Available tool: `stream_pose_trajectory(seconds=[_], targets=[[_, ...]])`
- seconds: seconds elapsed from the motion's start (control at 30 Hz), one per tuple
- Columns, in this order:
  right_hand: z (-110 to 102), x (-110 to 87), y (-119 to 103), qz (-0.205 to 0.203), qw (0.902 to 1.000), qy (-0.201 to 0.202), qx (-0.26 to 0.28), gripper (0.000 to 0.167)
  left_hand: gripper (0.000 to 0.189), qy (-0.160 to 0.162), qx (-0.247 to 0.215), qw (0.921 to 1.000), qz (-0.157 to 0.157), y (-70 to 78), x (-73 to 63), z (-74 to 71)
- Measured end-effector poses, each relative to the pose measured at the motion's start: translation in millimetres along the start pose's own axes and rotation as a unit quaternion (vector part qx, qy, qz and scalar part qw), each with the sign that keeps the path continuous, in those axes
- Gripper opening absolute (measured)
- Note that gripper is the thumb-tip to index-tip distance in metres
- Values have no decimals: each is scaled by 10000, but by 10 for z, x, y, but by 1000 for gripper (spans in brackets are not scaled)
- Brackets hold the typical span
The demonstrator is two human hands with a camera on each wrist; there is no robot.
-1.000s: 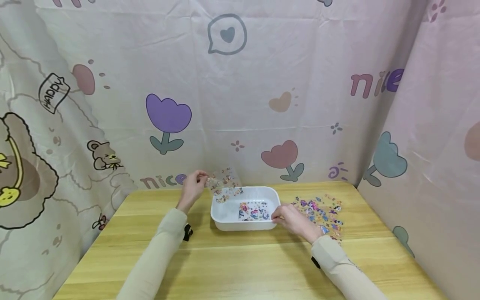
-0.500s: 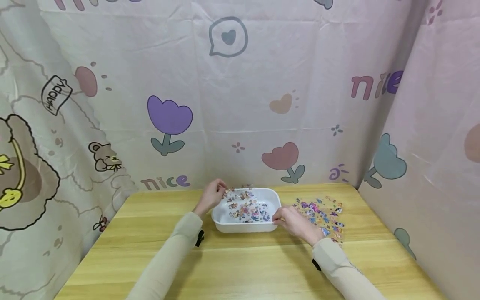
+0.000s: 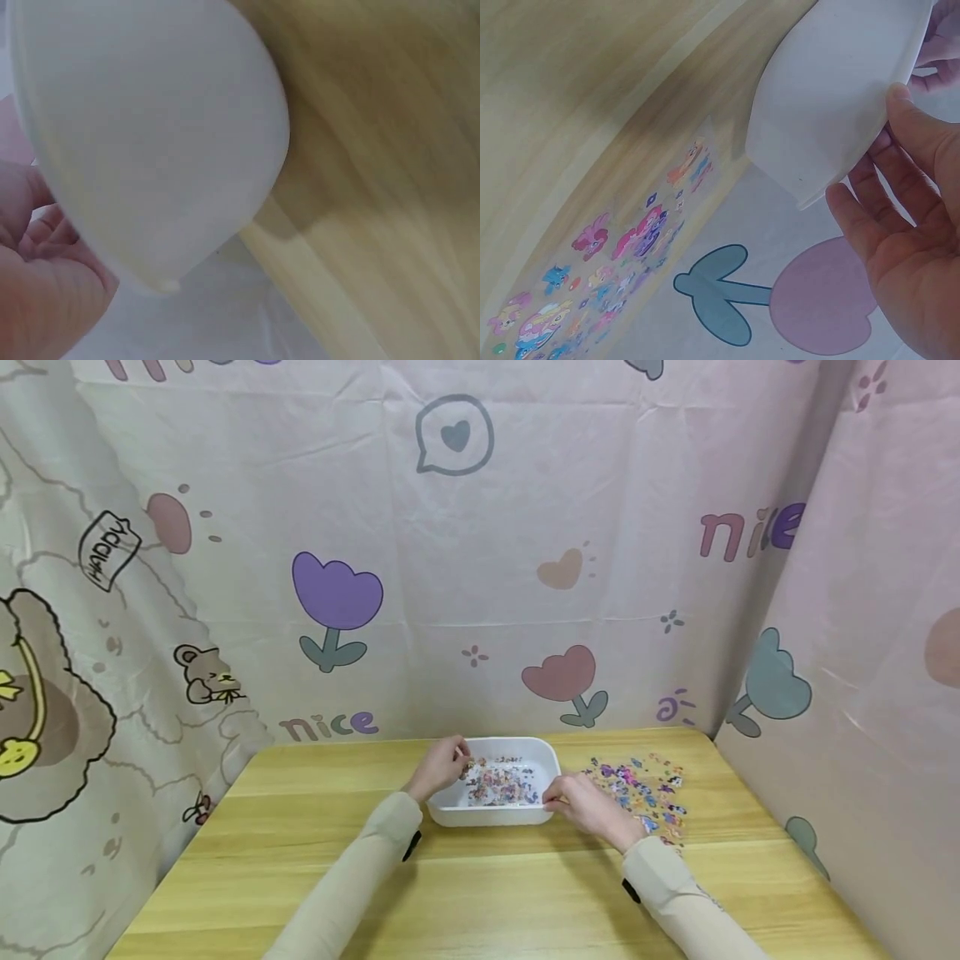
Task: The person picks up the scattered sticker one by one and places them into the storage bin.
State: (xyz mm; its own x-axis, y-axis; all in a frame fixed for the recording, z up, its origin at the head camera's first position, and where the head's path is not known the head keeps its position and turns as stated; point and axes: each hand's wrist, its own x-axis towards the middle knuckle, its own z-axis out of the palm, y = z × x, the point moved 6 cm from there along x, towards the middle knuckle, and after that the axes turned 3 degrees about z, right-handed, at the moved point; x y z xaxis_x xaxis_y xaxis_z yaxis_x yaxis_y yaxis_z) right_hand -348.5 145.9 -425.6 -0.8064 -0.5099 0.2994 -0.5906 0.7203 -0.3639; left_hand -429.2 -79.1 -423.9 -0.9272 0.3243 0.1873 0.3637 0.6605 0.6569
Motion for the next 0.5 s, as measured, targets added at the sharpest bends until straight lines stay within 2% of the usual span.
stream_pose_trajectory(seconds=[0.17, 0.4, 0.5], targets=[[1, 1, -2, 44, 10000, -15, 31, 8, 6, 269, 252, 9991, 193, 18, -7, 50], [2, 4, 2, -19, 10000, -12, 10, 8, 6, 401, 214, 9987, 239, 19, -8, 117], [-3, 7, 0, -29, 10000, 10, 22, 8, 5, 505, 380, 9975, 326, 22, 4, 127]])
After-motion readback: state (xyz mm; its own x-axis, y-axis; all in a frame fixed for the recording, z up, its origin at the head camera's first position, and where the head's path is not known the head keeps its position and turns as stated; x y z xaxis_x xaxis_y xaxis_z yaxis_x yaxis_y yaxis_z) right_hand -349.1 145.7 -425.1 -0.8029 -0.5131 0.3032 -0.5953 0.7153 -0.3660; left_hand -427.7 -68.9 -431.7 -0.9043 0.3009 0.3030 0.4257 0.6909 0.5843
